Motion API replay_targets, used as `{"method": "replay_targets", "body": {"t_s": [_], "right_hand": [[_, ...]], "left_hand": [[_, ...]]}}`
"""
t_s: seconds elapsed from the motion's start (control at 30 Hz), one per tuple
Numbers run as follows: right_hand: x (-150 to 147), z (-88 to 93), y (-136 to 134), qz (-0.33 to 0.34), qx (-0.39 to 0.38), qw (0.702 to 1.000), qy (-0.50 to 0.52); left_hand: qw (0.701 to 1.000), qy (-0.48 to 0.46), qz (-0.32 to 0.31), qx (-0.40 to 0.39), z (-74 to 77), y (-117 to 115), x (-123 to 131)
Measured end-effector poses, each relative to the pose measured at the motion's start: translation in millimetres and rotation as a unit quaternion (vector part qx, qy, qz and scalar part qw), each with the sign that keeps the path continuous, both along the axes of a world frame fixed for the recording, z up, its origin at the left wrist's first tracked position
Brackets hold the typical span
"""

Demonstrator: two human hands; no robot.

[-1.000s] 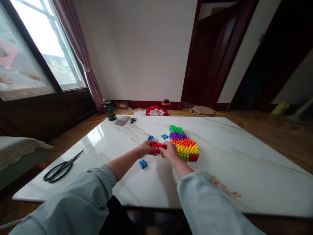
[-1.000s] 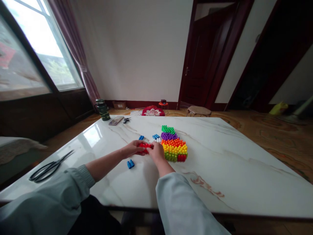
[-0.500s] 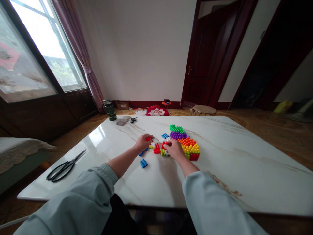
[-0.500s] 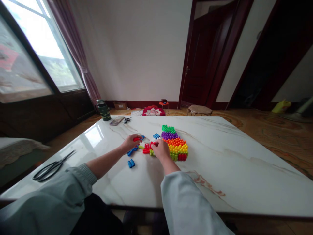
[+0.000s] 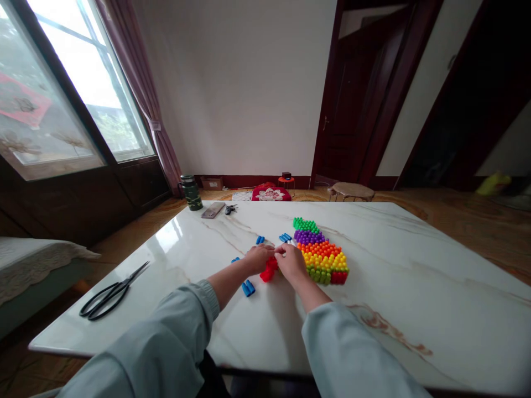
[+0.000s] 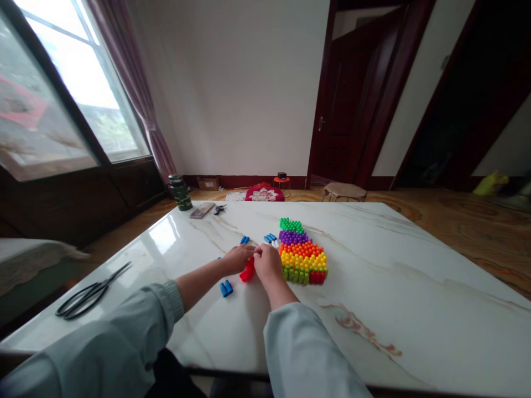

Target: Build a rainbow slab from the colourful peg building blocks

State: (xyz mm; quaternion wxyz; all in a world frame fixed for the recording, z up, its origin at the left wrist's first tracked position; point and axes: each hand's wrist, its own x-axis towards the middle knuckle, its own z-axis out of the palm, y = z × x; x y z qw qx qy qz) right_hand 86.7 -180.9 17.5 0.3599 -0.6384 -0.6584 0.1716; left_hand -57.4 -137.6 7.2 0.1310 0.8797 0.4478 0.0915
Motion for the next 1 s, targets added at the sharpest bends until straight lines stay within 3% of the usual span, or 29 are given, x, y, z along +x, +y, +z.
{"method": "replay_targets", "body": {"t_s": [0.23, 0.37, 0.5, 0.6, 0.7, 0.83, 0.93, 1.0], "right_hand": [[-2.2, -3.6, -5.2, 0.015, -0.007, 0.999, -0.036], [-3.1, -3.8, -6.6, 0.017, -0.011, 0.999, -0.039], [-2.4, 0.9, -7.8, -0.013, 0.007, 1.000, -0.001], [4.3, 10.8, -10.1, -0.006, -0.005, 0.998, 0.063], [16.3, 26.8, -16.9, 0.041, -0.006, 0.993, 0.111], [34.5, 54.1, -33.5, 0.028, 0.051, 0.994, 0.098], [53.5, 70.2, -47.6, 0.025, 0.065, 0.993, 0.098], [74.1, 71.9, -56.5, 0.017, 0.082, 0.987, 0.139]], "left_hand": [[0.999, 0.039, 0.013, 0.019, -18.9, 11.3, 6.4], [0.998, 0.020, 0.026, 0.052, -18.6, 6.2, 0.3], [0.994, -0.038, 0.054, 0.093, -1.8, -3.8, -2.9], [0.988, -0.114, 0.023, 0.100, 20.1, -14.9, 0.8], [0.977, -0.185, -0.016, 0.102, 46.6, -30.4, 11.9], [0.965, -0.241, -0.029, 0.100, 78.7, -58.3, 33.8], [0.957, -0.273, -0.050, 0.088, 84.4, -83.9, 47.3], [0.952, -0.292, -0.050, 0.075, 73.1, -102.3, 51.6]]}}
